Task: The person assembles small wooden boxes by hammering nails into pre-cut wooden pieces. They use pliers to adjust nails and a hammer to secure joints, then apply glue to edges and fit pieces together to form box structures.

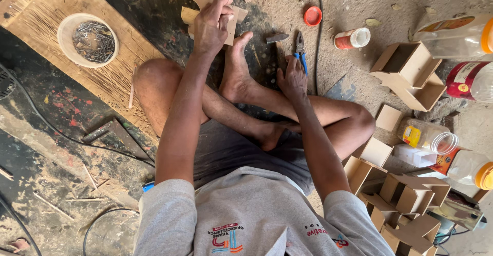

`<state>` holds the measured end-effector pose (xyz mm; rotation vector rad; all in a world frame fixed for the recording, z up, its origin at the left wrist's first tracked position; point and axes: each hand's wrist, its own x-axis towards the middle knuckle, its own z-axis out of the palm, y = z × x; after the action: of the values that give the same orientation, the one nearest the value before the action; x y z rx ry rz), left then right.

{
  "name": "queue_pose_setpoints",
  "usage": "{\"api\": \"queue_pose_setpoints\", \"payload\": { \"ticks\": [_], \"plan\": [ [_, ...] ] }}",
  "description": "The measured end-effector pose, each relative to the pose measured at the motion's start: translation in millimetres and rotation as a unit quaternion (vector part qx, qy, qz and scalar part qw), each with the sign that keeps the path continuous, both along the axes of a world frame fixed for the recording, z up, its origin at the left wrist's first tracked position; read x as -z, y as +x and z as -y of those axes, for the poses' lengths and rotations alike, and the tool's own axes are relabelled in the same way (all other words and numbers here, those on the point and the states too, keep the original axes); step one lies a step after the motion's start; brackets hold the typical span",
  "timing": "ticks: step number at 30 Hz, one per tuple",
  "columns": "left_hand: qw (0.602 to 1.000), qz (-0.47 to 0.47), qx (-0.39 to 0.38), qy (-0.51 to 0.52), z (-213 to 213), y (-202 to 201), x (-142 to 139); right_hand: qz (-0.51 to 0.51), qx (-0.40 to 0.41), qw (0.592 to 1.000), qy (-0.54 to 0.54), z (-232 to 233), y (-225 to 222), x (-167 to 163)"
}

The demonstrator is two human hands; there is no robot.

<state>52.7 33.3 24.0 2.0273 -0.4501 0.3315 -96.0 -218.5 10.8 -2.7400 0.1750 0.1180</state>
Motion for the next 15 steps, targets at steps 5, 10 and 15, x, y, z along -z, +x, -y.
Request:
{"api": "queue_pose_setpoints", "payload": {
  "ticks": [5, 10, 15],
  "plan": [
    [1.0, 0.0, 0.006, 0.014, -2.7, 2.3, 3.1, 0.057, -0.027, 0.998, 0.015, 3.9, 0.1, 3.3],
    [1.0, 0.023, 0.002, 0.022, -4.9, -0.1, 1.4, 0.007, -0.017, 1.0, 0.01, 4.8, 0.5, 2.0],
    [1.0, 0.021, 0.004, 0.017, -5.4, -0.9, 3.3, 0.005, -0.011, 1.0, 0.016, 5.2, 1.0, 2.1]
  ]
}}
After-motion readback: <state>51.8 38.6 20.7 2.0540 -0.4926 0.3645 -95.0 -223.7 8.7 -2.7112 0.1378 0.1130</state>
